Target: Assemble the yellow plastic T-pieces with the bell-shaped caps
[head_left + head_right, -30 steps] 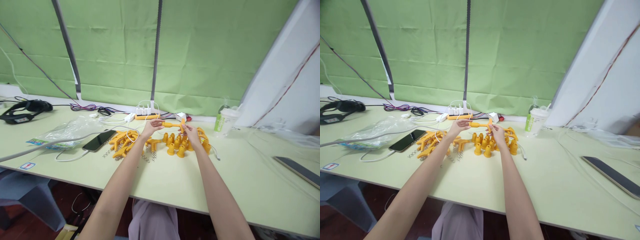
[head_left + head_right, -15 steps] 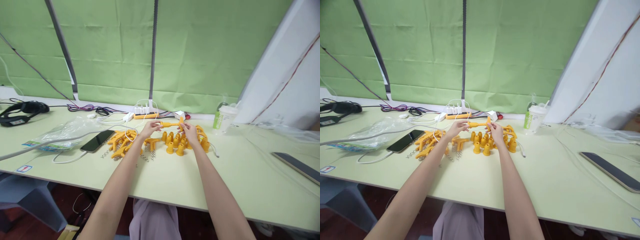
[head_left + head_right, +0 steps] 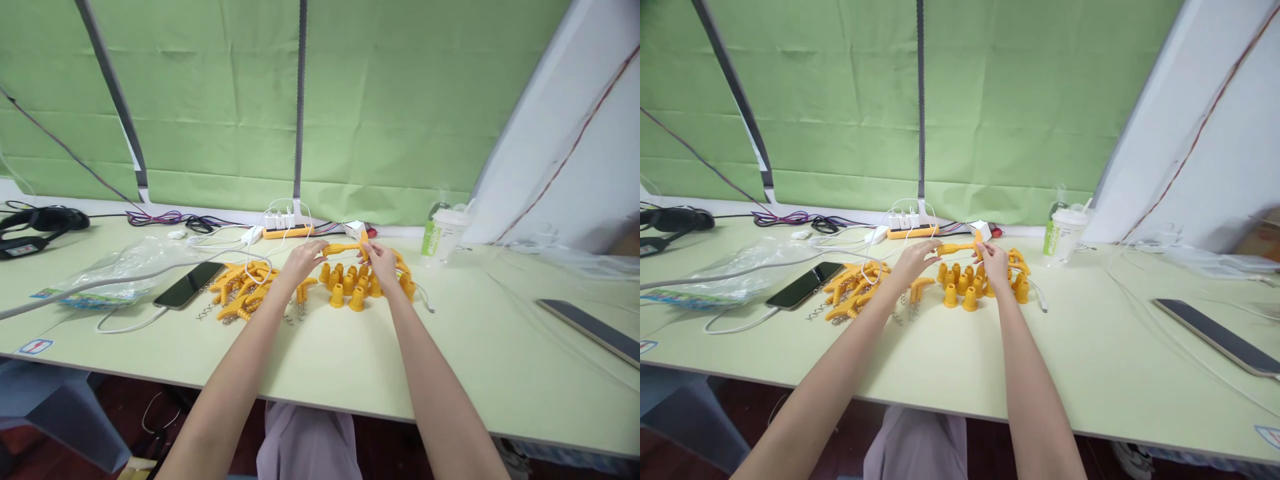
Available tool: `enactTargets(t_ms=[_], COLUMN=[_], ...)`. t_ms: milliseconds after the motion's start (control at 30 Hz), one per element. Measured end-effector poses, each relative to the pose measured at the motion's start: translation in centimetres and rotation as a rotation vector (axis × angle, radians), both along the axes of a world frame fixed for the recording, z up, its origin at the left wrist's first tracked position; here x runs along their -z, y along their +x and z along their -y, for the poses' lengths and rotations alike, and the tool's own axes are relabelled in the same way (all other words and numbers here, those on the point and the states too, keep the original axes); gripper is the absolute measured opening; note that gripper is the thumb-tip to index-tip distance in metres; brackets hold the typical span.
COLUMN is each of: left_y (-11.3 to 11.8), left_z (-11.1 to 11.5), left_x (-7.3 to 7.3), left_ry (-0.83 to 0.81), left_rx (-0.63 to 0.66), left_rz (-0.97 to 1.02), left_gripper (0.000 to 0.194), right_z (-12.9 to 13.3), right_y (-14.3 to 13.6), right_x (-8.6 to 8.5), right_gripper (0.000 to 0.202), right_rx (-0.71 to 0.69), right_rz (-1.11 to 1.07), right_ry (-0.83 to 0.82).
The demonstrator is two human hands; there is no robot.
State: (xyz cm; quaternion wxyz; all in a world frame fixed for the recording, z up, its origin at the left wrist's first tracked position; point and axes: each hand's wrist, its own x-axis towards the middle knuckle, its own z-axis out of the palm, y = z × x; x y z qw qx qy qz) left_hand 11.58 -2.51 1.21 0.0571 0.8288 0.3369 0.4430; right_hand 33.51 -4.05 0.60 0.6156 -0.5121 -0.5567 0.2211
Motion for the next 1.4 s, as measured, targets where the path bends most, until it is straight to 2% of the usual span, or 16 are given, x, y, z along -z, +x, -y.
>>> enactTargets(t_ms=[67, 300, 400, 500, 600, 833, 933, 1033, 1167, 1233, 1400], left_y=[0.3, -0.2, -0.1, 0.1, 0.3, 0.4, 0.4, 0.6, 1.1, 1.2, 0.4], left_z=[0.0, -1.3, -1.4, -1.3, -1.1, -0.7, -0.3, 0.2, 0.6, 0.4, -0.5], left_x=[0.2, 1.0, 0.9, 0.6, 0.3, 0.1, 0.1, -0.1, -0.4, -0.5, -0.2], left_ry=[-0.056, -0.627, -0.738, -0.722, -0.625, -0.153, -0.049, -0.127, -0.49, -0.608, -0.654], left_rx=[0.022, 0.184, 0.251, 0.26, 0.23, 0.148, 0.14, 0.153, 0.268, 0.301, 0.339], left_rz=[0.081, 0.4, 0.513, 0.574, 0.559, 0.293, 0.223, 0.238, 0.4, 0.447, 0.489], left_gripper=[0.039, 0.043, 0.043, 0.044, 0.049, 0.039, 0.04, 0.044, 0.05, 0.05, 0.048], right_z=[-0.1, 0.2, 0.3, 0.2, 0.2, 0.0, 0.0, 0.1, 0.1, 0.2, 0.5], right_y=[0.1, -0.6, -0.6, -0.6, -0.3, 0.6, 0.9, 1.0, 0.6, 0.2, -0.6], right_x=[0.1, -0.1, -0.3, -0.3, -0.2, -0.3, -0.4, -0.3, -0.3, -0.5, -0.7], right_gripper=[0.041, 0.043, 0.043, 0.042, 0.042, 0.044, 0.045, 0.044, 0.042, 0.042, 0.037], right_rx=[0.026, 0.022, 0.02, 0.005, -0.028, -0.062, -0.1, -0.111, -0.1, -0.101, -0.122], right_rz=[-0.004, 0.044, 0.037, 0.03, 0.03, 0.02, -0.003, -0.013, -0.009, 0.005, 0.037], right_ry=[0.031, 0.061, 0.078, 0.065, 0.046, 0.05, 0.027, 0.03, 0.048, 0.049, 0.057])
